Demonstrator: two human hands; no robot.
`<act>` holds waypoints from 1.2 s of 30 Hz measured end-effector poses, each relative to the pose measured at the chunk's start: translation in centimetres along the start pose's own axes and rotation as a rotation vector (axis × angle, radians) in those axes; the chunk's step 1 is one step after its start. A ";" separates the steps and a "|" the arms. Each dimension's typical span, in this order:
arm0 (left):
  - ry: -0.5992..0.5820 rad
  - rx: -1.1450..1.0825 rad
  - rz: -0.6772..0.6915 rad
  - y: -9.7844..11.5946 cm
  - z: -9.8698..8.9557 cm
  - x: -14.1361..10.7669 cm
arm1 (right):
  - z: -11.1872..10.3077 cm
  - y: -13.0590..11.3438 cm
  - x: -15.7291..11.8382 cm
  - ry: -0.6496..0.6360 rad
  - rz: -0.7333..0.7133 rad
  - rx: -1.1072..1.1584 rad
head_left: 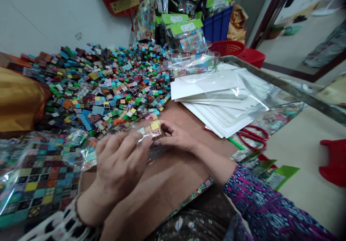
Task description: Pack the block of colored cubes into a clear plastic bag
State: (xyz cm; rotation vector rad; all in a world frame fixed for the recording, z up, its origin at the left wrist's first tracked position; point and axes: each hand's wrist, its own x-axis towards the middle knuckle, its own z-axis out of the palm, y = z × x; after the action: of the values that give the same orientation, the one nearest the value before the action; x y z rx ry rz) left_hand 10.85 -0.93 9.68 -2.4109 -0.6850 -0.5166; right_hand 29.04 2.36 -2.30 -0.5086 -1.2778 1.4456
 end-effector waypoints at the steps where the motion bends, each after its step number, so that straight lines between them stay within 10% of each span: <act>1: 0.001 -0.001 -0.018 0.6 0.4 -0.5 | 0.0 0.0 0.0 -0.002 -0.005 0.000; 19: 0.176 -0.021 -0.095 2.3 2.9 0.6 | -0.5 0.5 -0.2 0.002 -0.035 -0.096; 36: -0.003 0.047 -0.163 2.9 2.8 1.3 | -0.5 0.6 -0.2 0.002 -0.060 -0.063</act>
State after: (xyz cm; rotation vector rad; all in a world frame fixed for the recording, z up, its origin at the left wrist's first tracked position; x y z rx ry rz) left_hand 14.04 -0.80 7.01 -2.3248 -0.8907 -0.5561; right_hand 29.21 2.51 -3.08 -0.5098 -1.3291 1.3585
